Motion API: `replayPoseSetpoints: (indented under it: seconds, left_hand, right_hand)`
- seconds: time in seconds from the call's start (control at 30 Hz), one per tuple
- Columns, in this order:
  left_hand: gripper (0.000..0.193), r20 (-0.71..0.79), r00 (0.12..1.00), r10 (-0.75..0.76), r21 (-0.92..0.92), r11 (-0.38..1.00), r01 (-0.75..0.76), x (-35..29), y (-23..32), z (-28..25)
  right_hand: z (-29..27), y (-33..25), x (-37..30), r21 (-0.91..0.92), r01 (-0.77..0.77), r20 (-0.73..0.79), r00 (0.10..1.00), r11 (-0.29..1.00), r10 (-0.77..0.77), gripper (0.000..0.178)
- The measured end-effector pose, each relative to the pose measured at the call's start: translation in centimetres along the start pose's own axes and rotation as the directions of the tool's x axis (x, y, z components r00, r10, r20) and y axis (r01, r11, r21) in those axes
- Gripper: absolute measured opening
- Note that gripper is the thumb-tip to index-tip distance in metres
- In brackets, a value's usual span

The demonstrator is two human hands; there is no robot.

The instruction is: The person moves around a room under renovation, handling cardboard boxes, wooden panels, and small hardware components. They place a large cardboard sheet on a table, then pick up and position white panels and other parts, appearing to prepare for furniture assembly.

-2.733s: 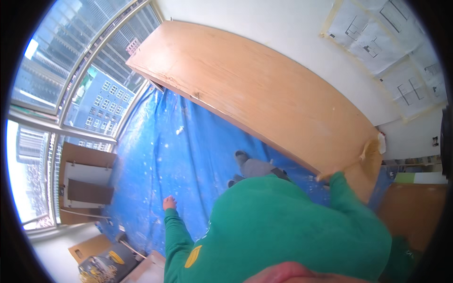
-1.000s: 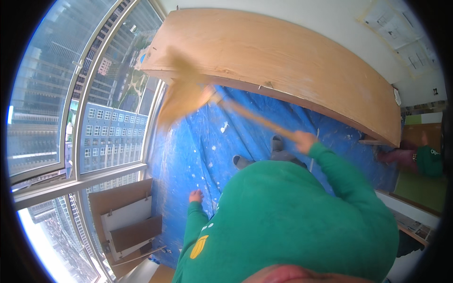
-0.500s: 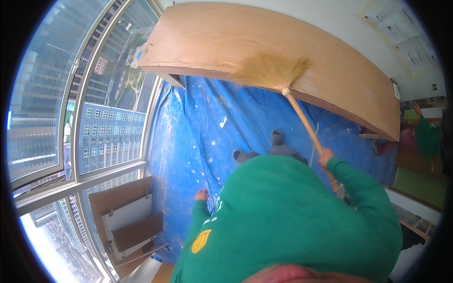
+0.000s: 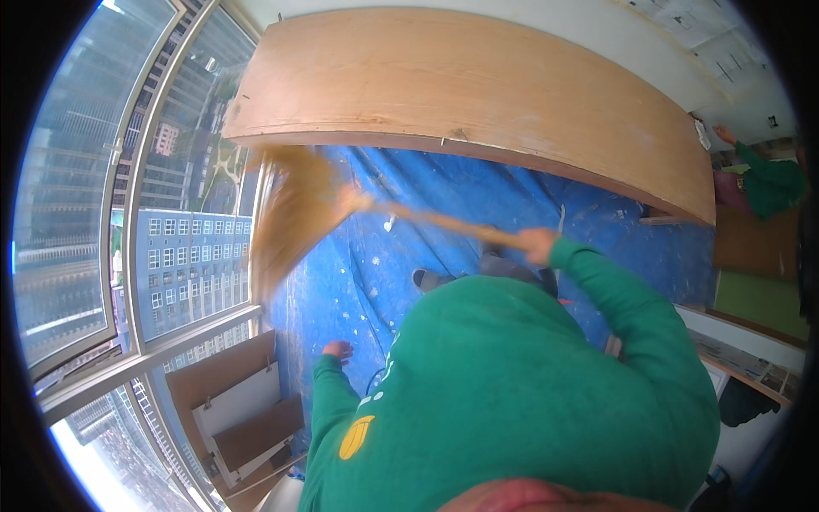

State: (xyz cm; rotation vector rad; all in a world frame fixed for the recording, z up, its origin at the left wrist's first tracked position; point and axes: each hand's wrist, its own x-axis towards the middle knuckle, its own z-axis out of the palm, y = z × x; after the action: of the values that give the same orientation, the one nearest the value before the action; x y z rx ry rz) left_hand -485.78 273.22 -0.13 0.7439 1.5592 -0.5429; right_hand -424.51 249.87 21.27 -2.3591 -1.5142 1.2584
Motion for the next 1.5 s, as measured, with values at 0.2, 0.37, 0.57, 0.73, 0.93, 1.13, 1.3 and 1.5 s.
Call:
replayPoseSetpoints:
  seconds: [0.2,0.37,0.57,0.73,0.93,1.13,1.3,1.5]
  left_hand:
    - [0.034,-0.006,0.985,0.17,0.046,0.984,-0.17,0.6,-12.1,1.5]
    - [0.033,0.166,0.853,0.494,0.861,0.349,-0.369,3.2,-15.9,7.9]
    - [0.032,0.294,0.848,0.44,0.917,0.119,-0.38,8.6,-11.3,6.7]
    - [0.04,0.024,0.93,0.366,0.214,0.907,-0.363,9.4,-2.1,0.2]
    - [0.034,-0.059,0.924,0.378,-0.162,0.91,-0.382,4.3,8.4,0.2]
    - [0.031,0.395,0.64,0.659,0.824,0.053,-0.563,9.1,4.0,-0.8]
    - [0.024,0.241,0.832,0.5,0.903,0.199,-0.382,8.4,-3.6,1.2]
    - [0.019,0.07,0.895,0.44,0.777,0.538,-0.325,6.9,-8.2,3.6]
  right_hand:
    - [8.0,13.8,-13.3,0.428,-0.821,0.255,0.512,0.379,0.82,0.007]
    - [13.5,23.7,-20.2,0.67,-0.731,0.463,0.276,-0.128,0.842,0.012]
    - [11.8,25.5,-24.2,0.936,0.176,0.311,-0.01,-0.304,0.95,0.009]
    - [7.7,10.3,-15.6,0.733,-0.661,0.185,0.42,0.159,0.889,0.025]
    - [3.2,1.9,-9.3,0.16,-0.241,-0.085,0.963,0.957,0.256,0.027]
    - [5.5,9.9,-13.8,0.428,-0.611,-0.025,0.728,0.666,0.685,0.032]
    - [12.7,26.9,-28.8,0.868,-0.359,0.364,-0.014,-0.344,0.931,0.022]
    - [7.0,33.0,-33.7,0.923,0.317,0.264,-0.112,-0.217,0.958,0.019]
